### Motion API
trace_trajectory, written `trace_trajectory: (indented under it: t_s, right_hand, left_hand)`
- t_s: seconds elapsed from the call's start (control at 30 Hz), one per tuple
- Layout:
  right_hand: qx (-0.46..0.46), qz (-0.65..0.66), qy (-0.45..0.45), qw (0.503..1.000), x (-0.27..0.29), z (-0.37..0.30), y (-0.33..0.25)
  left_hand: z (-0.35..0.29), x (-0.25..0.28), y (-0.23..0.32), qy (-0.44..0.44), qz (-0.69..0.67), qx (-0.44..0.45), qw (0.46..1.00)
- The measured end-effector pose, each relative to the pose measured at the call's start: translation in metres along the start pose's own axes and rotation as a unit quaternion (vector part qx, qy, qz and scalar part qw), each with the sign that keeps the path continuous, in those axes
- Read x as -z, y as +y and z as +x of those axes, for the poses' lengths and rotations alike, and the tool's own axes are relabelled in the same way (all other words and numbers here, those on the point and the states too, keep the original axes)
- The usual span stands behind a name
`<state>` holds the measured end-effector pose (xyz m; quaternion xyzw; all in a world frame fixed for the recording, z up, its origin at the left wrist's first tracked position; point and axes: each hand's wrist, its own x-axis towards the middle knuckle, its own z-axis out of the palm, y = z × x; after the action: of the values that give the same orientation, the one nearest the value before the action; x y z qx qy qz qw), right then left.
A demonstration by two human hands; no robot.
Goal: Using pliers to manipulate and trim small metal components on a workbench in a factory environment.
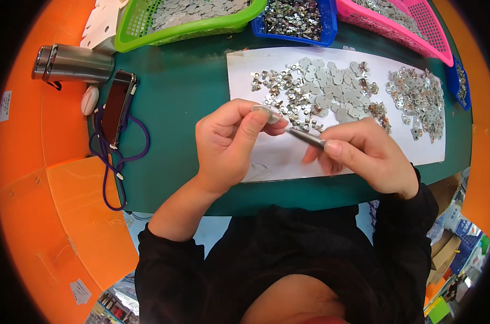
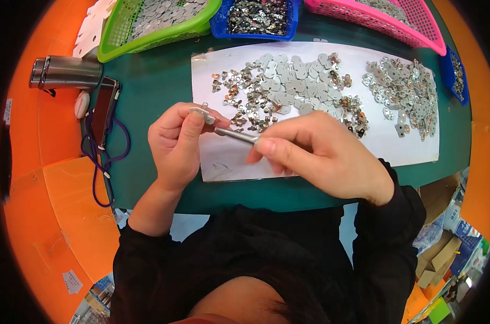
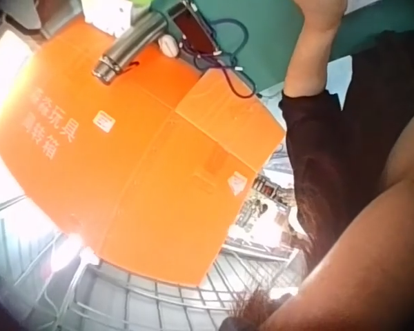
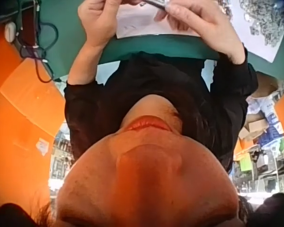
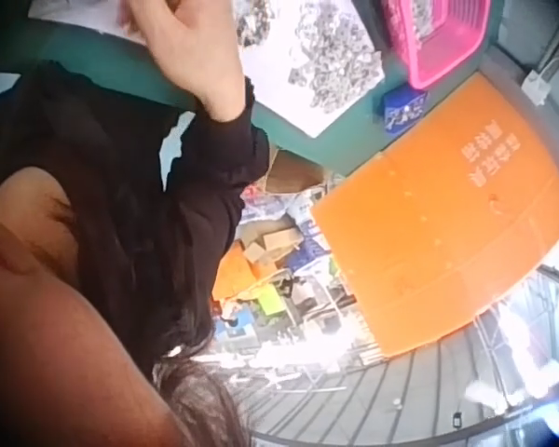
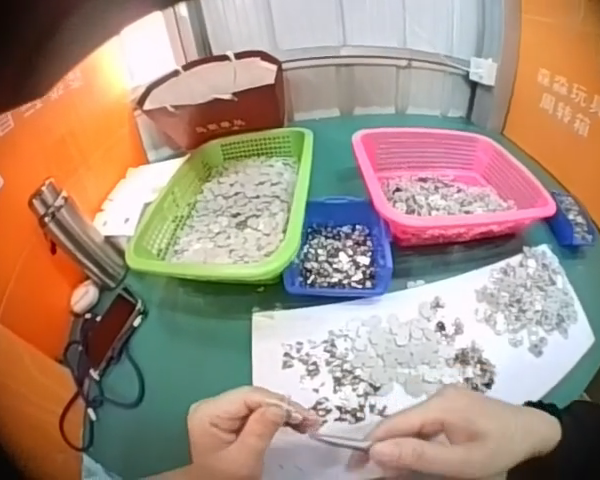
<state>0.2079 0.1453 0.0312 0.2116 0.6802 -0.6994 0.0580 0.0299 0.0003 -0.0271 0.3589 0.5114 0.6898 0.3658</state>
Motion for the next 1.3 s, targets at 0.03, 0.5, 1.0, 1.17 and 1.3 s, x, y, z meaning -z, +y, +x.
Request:
trace_trajectory:
  t_s: [0.03, 0.5, 1.0, 1.17, 1.3]
  right_hand:
    - [-0.002, -0.002, -0.001, 1.000, -0.001, 0.001, 0.001]
    - [-0.094, 0.257, -0.087, 0.958, -0.012, 0.012, 0.026]
    - [0.098, -0.225, 0.176, 0.953, -0.023, -0.002, 0.014]
    - [0.082, -0.191, 0.165, 0.964, -0.028, 0.002, 0.009]
    - [0.089, -0.183, 0.173, 0.964, -0.033, 0.006, 0.013]
  left_hand:
    - [-0.001, 0.000, -0.001, 0.002, -0.003, 0.000, 1.000]
    - [-0.008, 0.002, -0.006, -0.007, 0.058, -0.038, 0.998]
    - [-0.001, 0.000, -0.016, 0.007, 0.057, -0.039, 0.998]
    - [-0.006, -0.005, -0.014, 0.006, 0.026, -0.037, 0.999]
    - [-0.006, -0.004, -0.015, 0.012, 0.025, -0.043, 0.999]
